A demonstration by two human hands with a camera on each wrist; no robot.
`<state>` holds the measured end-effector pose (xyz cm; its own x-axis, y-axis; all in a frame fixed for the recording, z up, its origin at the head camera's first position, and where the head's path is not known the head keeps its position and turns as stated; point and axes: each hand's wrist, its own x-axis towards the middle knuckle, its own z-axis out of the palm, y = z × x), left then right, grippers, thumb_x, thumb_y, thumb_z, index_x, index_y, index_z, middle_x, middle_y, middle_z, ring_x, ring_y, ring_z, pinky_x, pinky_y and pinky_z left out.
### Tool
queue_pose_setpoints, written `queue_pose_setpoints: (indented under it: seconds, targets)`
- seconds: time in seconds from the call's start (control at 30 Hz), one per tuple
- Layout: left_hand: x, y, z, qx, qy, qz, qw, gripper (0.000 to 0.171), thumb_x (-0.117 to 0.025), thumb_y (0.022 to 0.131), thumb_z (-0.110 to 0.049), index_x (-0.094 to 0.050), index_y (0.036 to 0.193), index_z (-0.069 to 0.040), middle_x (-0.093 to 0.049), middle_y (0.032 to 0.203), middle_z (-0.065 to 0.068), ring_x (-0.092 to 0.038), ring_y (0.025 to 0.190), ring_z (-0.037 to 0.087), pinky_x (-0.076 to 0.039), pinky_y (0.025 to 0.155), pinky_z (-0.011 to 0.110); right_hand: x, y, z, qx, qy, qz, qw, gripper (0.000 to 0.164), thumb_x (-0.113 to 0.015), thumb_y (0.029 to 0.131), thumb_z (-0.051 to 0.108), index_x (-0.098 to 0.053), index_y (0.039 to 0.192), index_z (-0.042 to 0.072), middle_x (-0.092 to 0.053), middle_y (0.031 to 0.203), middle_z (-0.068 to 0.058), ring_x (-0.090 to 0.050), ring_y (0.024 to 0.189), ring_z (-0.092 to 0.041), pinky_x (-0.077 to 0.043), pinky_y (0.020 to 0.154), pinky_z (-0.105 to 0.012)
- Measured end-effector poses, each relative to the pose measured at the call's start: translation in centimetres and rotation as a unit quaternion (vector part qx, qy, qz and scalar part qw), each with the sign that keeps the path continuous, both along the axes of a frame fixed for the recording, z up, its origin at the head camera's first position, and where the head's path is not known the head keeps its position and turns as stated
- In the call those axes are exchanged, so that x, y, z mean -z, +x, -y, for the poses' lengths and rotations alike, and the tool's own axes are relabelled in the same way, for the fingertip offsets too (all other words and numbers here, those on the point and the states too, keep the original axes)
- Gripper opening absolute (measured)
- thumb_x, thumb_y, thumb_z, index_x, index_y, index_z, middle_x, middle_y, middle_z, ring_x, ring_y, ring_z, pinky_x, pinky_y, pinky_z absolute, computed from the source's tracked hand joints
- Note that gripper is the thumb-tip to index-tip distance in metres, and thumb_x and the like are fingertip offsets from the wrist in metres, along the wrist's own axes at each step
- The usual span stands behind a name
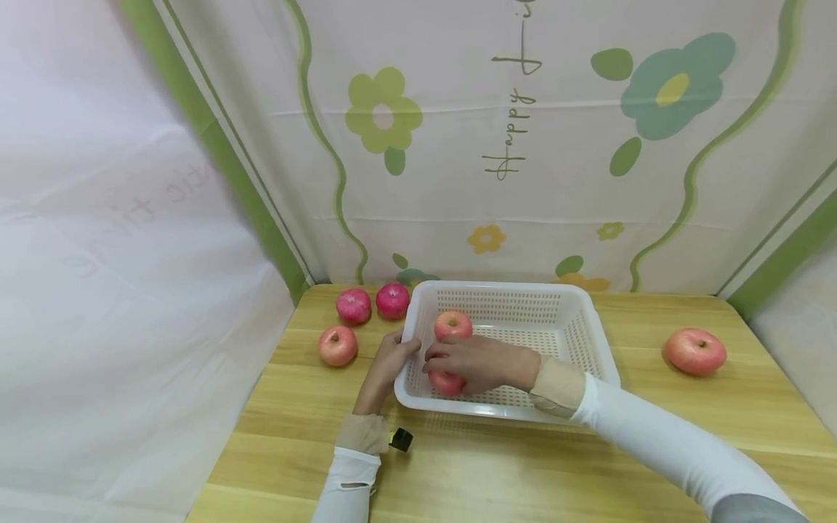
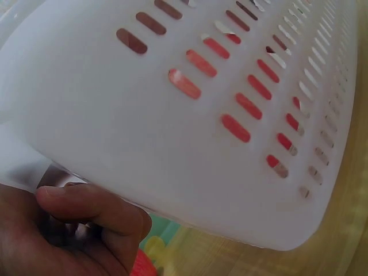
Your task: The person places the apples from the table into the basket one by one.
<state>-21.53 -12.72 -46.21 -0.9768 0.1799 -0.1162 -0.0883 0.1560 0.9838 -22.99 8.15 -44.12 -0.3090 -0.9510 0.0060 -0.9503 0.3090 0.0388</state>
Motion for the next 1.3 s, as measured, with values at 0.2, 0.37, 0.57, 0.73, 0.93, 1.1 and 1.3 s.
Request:
queue_pose_setpoints:
  seconds: [0.2,0.37,0.57,0.73,0.93,1.1,1.3]
  targets:
    - [0.0,0.0,0.1,0.001,0.004,-0.003,1.0,0.042,-0.047,0.091,-0.007,-0.051,0.128,0.012,-0.055,0.122,0.034,-0.062,0.097,0.031,-0.054,0.081,0.048,0.4,-0.1,0.2,-0.004,0.002,-0.003,1.0,0.064,-0.081,0.073,0.03,-0.057,0.131,0.02,-0.054,0.131,0.004,-0.047,0.116,-0.014,-0.05,0.089,-0.03]
    - [0.1,-0.1,0.1,0.006,0.007,-0.004,1.0,0.043,-0.046,0.091,-0.007,-0.05,0.13,0.011,-0.055,0.122,0.034,-0.062,0.097,0.031,-0.054,0.081,0.048,0.6,-0.1,0.2,-0.011,-0.003,0.002,1.0,0.064,-0.082,0.071,0.027,-0.058,0.13,0.018,-0.055,0.13,0.004,-0.049,0.115,-0.014,-0.05,0.089,-0.029]
    - [1.6,-1.0,0.4,0.005,0.007,0.007,0.9999,0.043,-0.047,0.091,-0.006,-0.05,0.13,0.011,-0.056,0.123,0.033,-0.059,0.104,0.04,-0.054,0.081,0.047,0.7,0.1,0.2,-0.014,-0.008,0.002,1.0,0.062,-0.082,0.072,0.027,-0.059,0.128,0.017,-0.055,0.129,0.002,-0.049,0.115,-0.015,-0.048,0.092,-0.03]
    - [3.0,-1.6,0.5,-0.007,0.009,0.008,0.9999,0.044,-0.049,0.091,-0.01,-0.051,0.131,0.007,-0.057,0.123,0.03,-0.06,0.102,0.035,-0.055,0.079,0.044,0.7,0.1,0.3,-0.009,-0.009,0.006,1.0,0.064,-0.082,0.071,0.028,-0.058,0.129,0.016,-0.056,0.129,0.002,-0.049,0.114,-0.016,-0.048,0.093,-0.032]
    - [3.3,-1.7,0.4,-0.023,0.002,0.002,0.9997,0.044,-0.05,0.089,-0.013,-0.055,0.128,0.005,-0.06,0.119,0.025,-0.062,0.098,0.03,-0.055,0.076,0.04,0.8,0.1,0.3,-0.009,-0.004,0.009,1.0,0.064,-0.082,0.072,0.028,-0.058,0.129,0.016,-0.056,0.129,0.002,-0.05,0.115,-0.017,-0.048,0.094,-0.031]
    - [3.4,-1.6,0.3,-0.028,0.003,0.005,0.9996,0.045,-0.05,0.087,-0.014,-0.055,0.129,0.005,-0.06,0.12,0.025,-0.062,0.099,0.032,-0.055,0.076,0.04,1.0,0.0,0.3,-0.003,0.001,0.012,1.0,0.067,-0.083,0.071,0.029,-0.055,0.131,0.015,-0.055,0.131,0.001,-0.049,0.116,-0.017,-0.049,0.093,-0.032]
    - [1.5,-0.7,0.1,-0.009,0.009,0.009,0.9999,0.047,-0.049,0.089,-0.01,-0.05,0.133,0.008,-0.055,0.125,0.031,-0.058,0.107,0.038,-0.053,0.084,0.046,1.3,-0.1,0.2,0.009,0.008,0.01,1.0,0.068,-0.081,0.073,0.032,-0.054,0.132,0.016,-0.053,0.133,0.002,-0.048,0.117,-0.017,-0.05,0.09,-0.032]
